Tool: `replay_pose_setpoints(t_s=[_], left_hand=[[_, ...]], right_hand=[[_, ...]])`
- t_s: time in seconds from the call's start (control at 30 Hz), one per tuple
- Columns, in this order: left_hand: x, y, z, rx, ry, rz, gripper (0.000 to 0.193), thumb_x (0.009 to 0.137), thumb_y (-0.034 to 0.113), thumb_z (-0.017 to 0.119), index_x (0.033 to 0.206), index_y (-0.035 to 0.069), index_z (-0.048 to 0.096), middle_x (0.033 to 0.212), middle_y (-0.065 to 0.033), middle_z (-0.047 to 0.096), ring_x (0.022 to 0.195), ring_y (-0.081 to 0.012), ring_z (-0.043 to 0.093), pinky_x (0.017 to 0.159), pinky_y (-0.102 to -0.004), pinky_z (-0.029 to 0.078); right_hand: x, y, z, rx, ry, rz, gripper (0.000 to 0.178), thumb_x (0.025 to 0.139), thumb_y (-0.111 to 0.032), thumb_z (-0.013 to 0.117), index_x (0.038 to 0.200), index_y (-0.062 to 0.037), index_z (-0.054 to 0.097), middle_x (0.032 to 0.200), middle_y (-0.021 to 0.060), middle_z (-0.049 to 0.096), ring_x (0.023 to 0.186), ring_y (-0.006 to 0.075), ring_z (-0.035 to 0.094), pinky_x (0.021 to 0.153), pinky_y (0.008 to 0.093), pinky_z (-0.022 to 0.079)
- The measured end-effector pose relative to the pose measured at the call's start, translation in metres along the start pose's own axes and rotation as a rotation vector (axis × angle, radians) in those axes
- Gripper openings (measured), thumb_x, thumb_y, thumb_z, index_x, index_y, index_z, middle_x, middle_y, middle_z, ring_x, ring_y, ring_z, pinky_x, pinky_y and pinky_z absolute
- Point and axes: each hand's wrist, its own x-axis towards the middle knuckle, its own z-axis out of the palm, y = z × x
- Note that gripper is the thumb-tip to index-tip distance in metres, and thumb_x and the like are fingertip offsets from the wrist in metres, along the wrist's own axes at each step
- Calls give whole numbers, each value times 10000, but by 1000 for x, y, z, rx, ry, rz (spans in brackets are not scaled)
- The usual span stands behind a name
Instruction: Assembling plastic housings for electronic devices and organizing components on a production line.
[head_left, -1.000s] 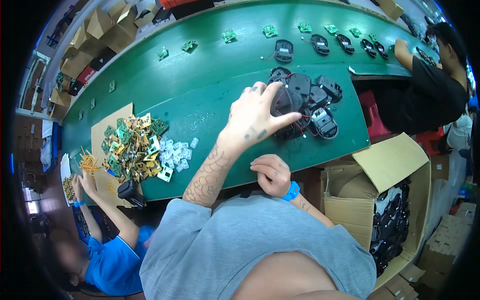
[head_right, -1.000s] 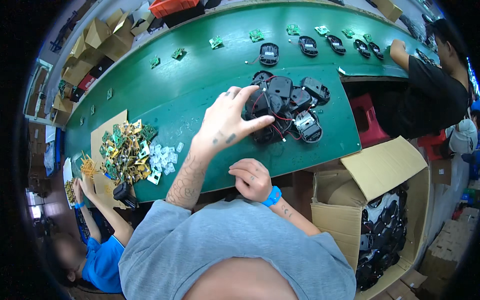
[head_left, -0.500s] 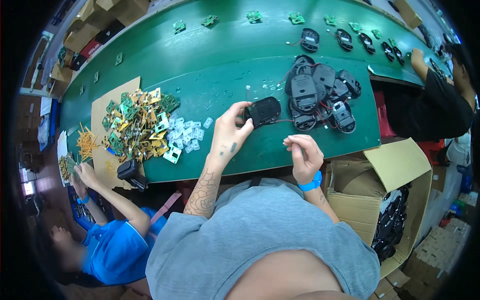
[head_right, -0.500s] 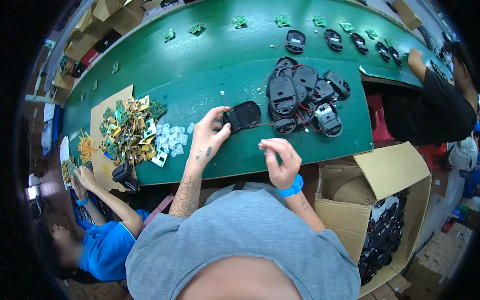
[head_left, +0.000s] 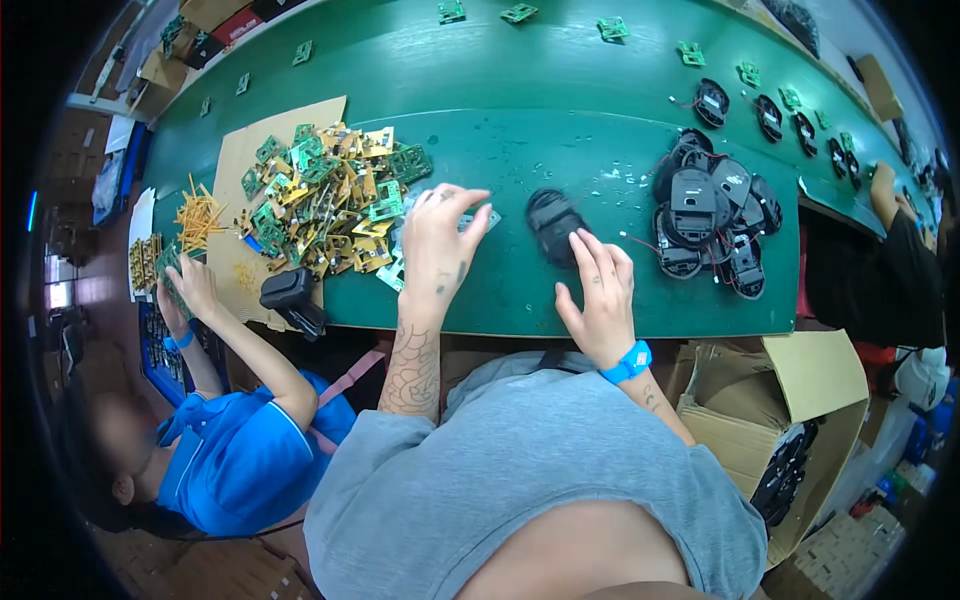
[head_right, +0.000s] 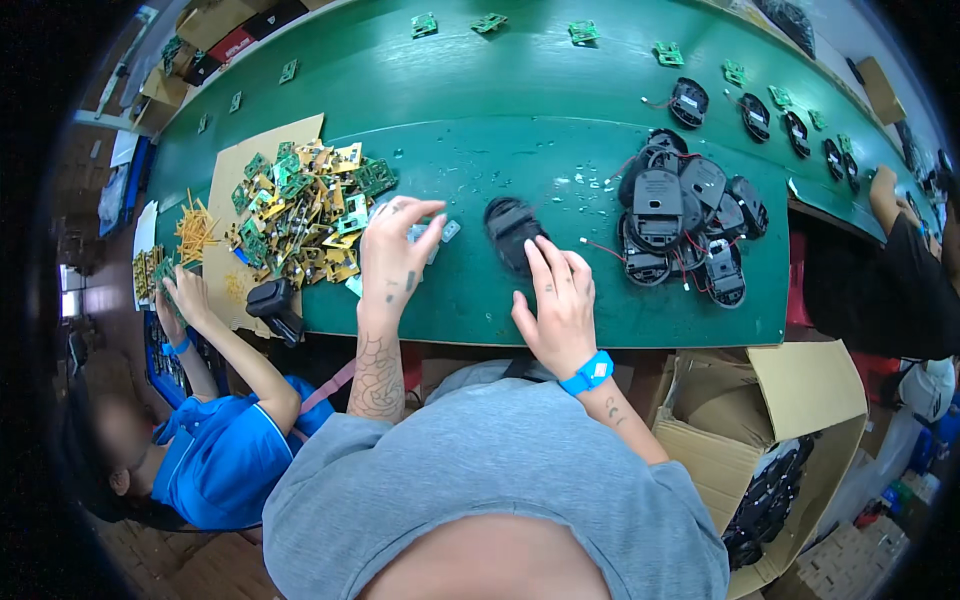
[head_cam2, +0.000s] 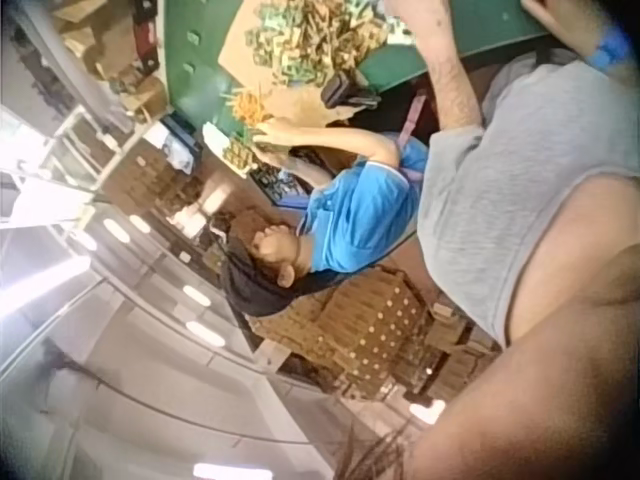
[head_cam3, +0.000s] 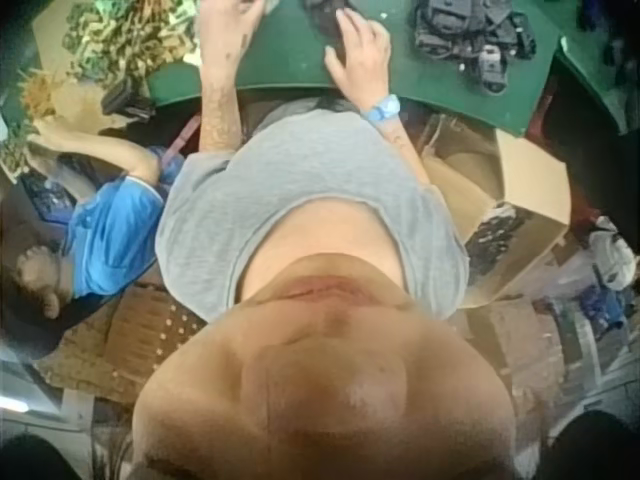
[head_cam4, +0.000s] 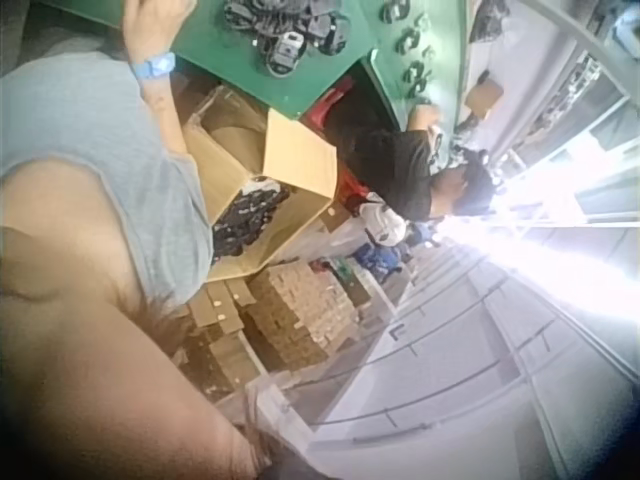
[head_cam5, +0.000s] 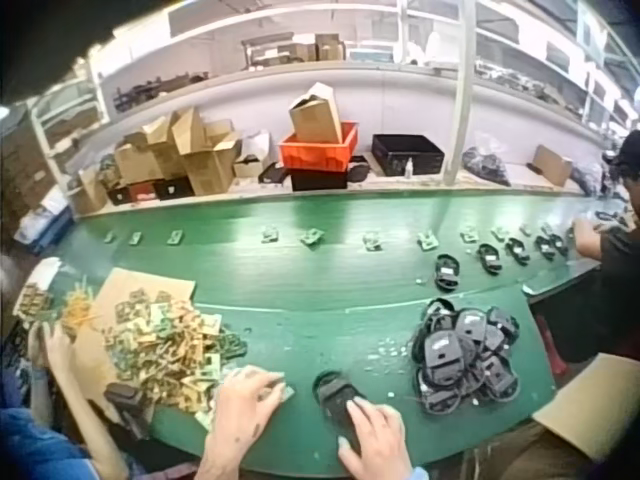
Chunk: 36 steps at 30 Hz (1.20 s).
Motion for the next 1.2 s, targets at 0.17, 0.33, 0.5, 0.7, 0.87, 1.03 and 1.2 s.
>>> replay_pose_setpoints(t_s=[0.17,0.33,0.5,0.7,0.87,1.03,1.2], left_hand=[[-11,-13,-3,219,-53,7,145,841,134,741,975,79,746,916,-62,669,834,-231,610,825,-368,489],[-11,-7,5,225,-33,34,113,844,140,736,944,87,740,923,-49,662,842,-229,602,842,-365,478],[5,-11,-2,164,-99,185,100,835,126,744,918,72,730,949,-49,662,830,-229,605,807,-349,484],[26,-25,-2,88,-321,368,109,839,94,729,946,79,743,950,-45,660,806,-218,619,754,-327,495],[35,-24,2,53,-339,286,121,836,86,731,955,71,748,918,-39,662,767,-207,624,697,-311,497],[19,-1,2,-96,-255,142,91,834,93,736,917,56,739,876,-36,656,731,-203,617,662,-310,493],[5,19,28,-111,-141,150,67,836,100,737,882,52,731,850,-33,644,717,-203,608,653,-313,492]], right_hand=[[-2,-5,7,-80,8,34,648,788,-96,699,1409,-33,521,1438,143,540,1210,328,508,1049,430,422],[-1,5,8,33,22,-21,587,779,-72,700,1350,-27,573,1436,134,543,1182,332,524,1040,427,434],[-4,8,4,129,23,-20,523,775,-48,697,1291,-28,619,1430,125,551,1173,323,534,1035,422,445],[-4,10,3,147,29,-19,477,776,-33,691,1251,-32,646,1417,110,566,1170,316,540,1033,418,454],[-4,12,4,163,31,-21,465,782,-26,684,1246,-31,650,1409,106,574,1168,314,542,1032,417,456],[-3,14,4,184,35,-16,454,788,-16,678,1241,-30,660,1395,105,589,1171,311,543,1034,410,458],[-6,15,7,186,47,-29,447,789,-24,679,1235,-26,656,1387,104,591,1164,314,548,1029,414,461]])
